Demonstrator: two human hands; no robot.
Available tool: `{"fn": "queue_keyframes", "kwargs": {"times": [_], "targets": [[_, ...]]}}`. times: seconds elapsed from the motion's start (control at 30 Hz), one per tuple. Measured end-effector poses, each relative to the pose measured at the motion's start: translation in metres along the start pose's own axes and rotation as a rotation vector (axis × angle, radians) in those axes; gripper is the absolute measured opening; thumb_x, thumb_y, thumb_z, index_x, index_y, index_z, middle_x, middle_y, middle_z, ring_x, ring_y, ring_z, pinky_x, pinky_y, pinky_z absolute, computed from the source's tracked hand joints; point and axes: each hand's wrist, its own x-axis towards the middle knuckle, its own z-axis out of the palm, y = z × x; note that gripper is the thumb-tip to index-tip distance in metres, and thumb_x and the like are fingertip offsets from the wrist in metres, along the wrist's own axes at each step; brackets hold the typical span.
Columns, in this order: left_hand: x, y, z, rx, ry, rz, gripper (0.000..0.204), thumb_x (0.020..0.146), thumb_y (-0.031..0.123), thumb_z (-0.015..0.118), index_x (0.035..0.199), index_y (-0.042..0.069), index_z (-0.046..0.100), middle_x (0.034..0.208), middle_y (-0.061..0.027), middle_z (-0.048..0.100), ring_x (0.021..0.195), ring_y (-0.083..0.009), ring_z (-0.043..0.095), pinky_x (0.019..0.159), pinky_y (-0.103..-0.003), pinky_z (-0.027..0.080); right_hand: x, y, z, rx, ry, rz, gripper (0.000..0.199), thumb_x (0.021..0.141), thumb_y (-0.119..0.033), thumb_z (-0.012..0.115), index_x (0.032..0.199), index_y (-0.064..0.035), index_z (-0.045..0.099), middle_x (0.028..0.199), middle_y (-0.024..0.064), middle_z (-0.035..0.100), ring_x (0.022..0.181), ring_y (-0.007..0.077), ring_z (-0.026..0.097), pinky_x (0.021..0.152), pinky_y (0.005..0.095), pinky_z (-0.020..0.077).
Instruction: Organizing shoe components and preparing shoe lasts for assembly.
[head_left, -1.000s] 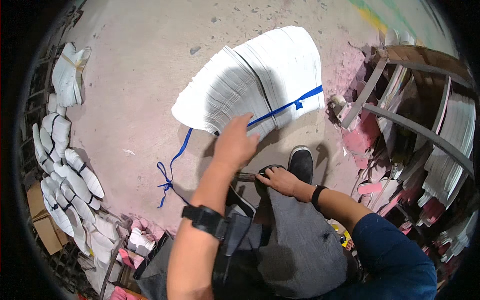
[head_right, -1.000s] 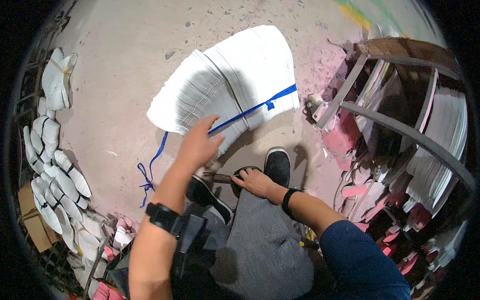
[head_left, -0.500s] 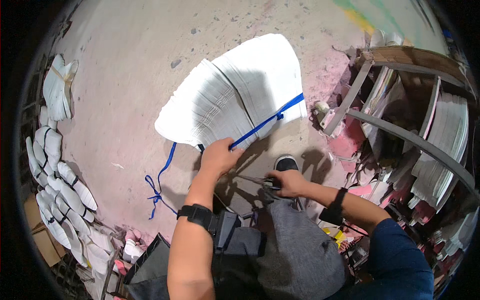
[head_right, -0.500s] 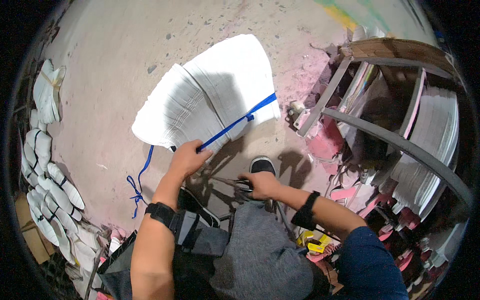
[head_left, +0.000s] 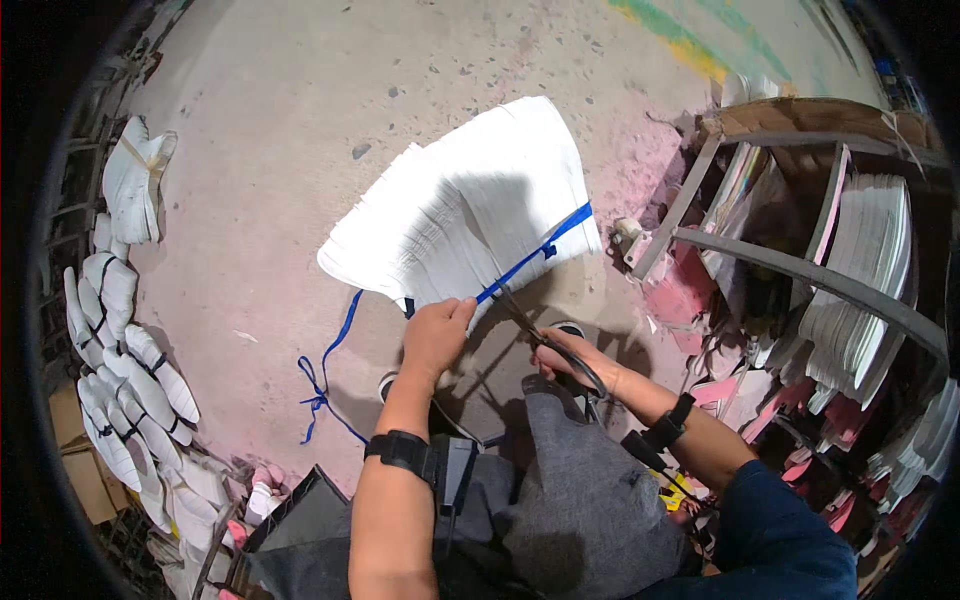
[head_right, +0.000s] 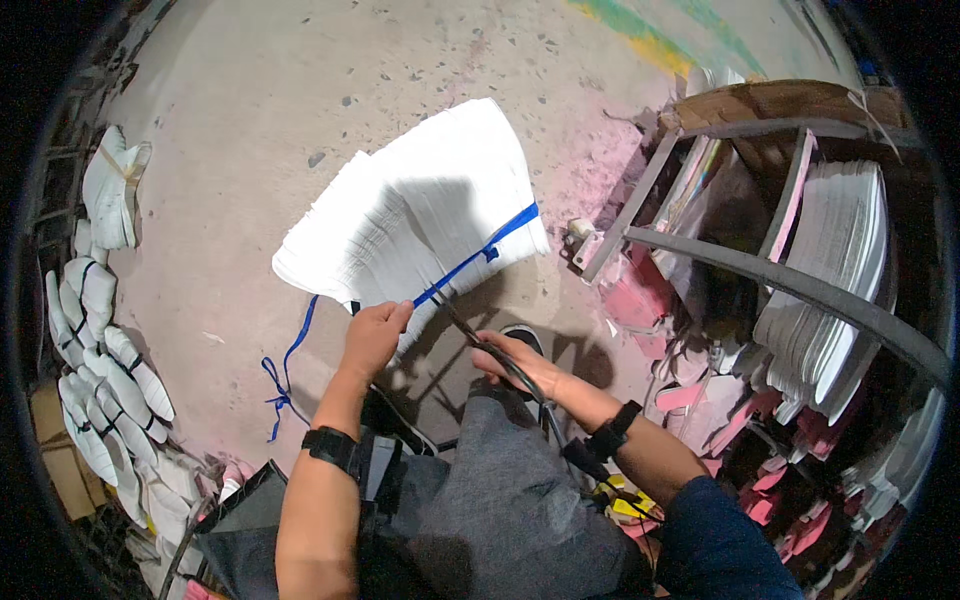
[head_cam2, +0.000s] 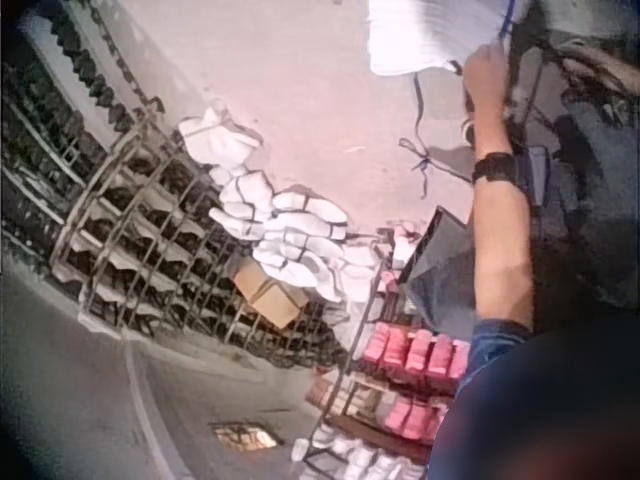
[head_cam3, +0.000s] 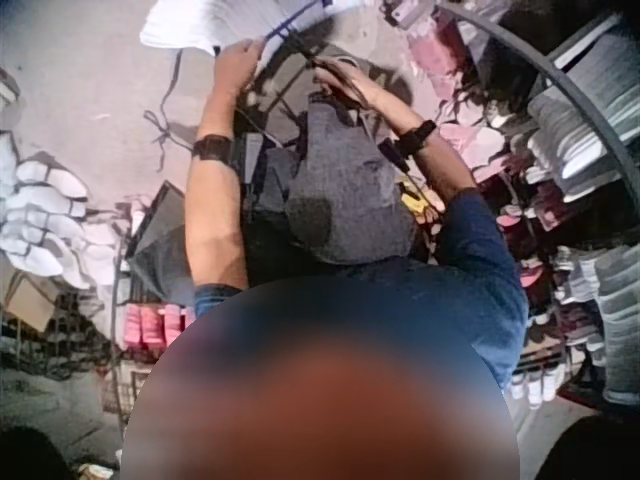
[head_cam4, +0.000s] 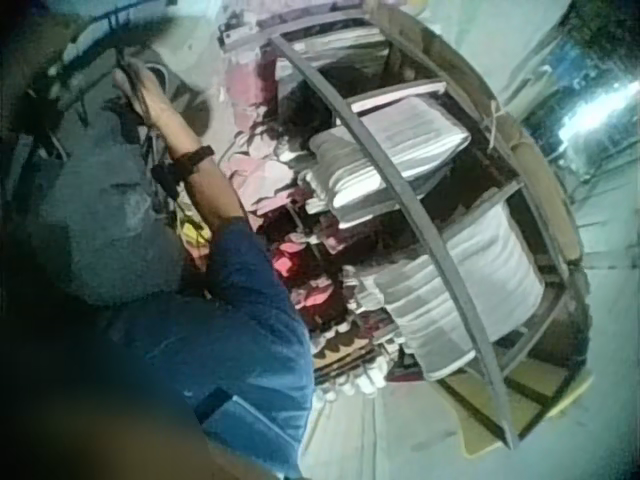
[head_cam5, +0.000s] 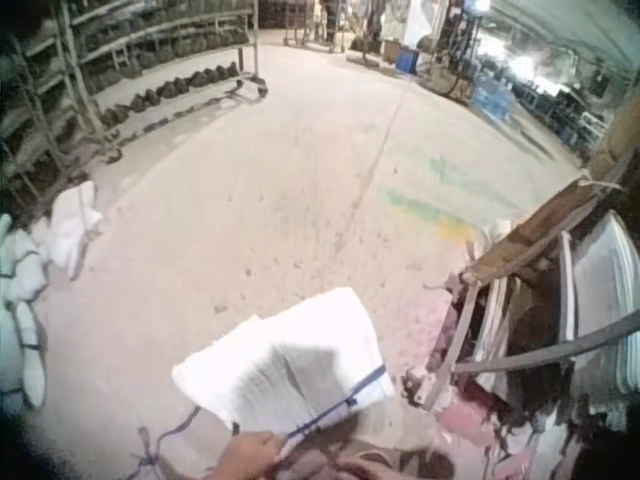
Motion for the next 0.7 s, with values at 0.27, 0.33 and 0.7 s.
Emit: {"fn": "queue_keyframes", "kwargs": {"times": [0.27, 0.33, 0.7], "targets": [[-0.017, 0.000, -0.012, -0.020, 0.023, -0.022, 0.043, 0.087, 0.040, 0.051, 0.077, 0.001, 0.063, 0.078, -0.0230, 0.061, 0.077, -0.0406, 0.058, 0.067, -0.045, 0.044, 0.028, -0.034, 0.019, 0.194, 0.079, 0.018, 0.051, 0.090, -0.048, 0.056, 0.106, 0.0002, 0.058, 0.074, 0.0037, 0.055, 0.071, 0.0091, 0.051, 0.063, 0.0247, 0.0431], [-0.028, -0.017, -0.020, 0.081, 0.074, -0.014, 0.044, 0.086, 0.039, 0.055, 0.070, -0.002, 0.060, 0.062, -0.0186, 0.056, 0.058, -0.0298, 0.054, 0.058, -0.039, 0.040, 0.024, -0.034, 0.024, 0.076, 0.073, 0.057, 0.052, 0.088, -0.049, 0.058, 0.105, 0.0006, 0.061, 0.075, 0.0060, 0.058, 0.074, 0.0108, 0.054, 0.065, 0.0262, 0.0446], [-0.030, -0.020, 0.006, 0.256, 0.194, 0.159, 0.025, 0.080, 0.024, 0.064, 0.094, 0.002, 0.065, 0.095, -0.0151, 0.062, 0.094, -0.0332, 0.057, 0.081, -0.041, 0.045, -0.047, 0.081, -0.018, -0.683, 0.579, -0.030, 0.060, 0.077, -0.030, 0.066, 0.126, -0.0006, 0.046, 0.104, 0.0262, 0.060, 0.097, 0.0413, 0.059, 0.083, 0.0453, 0.0473]]}}
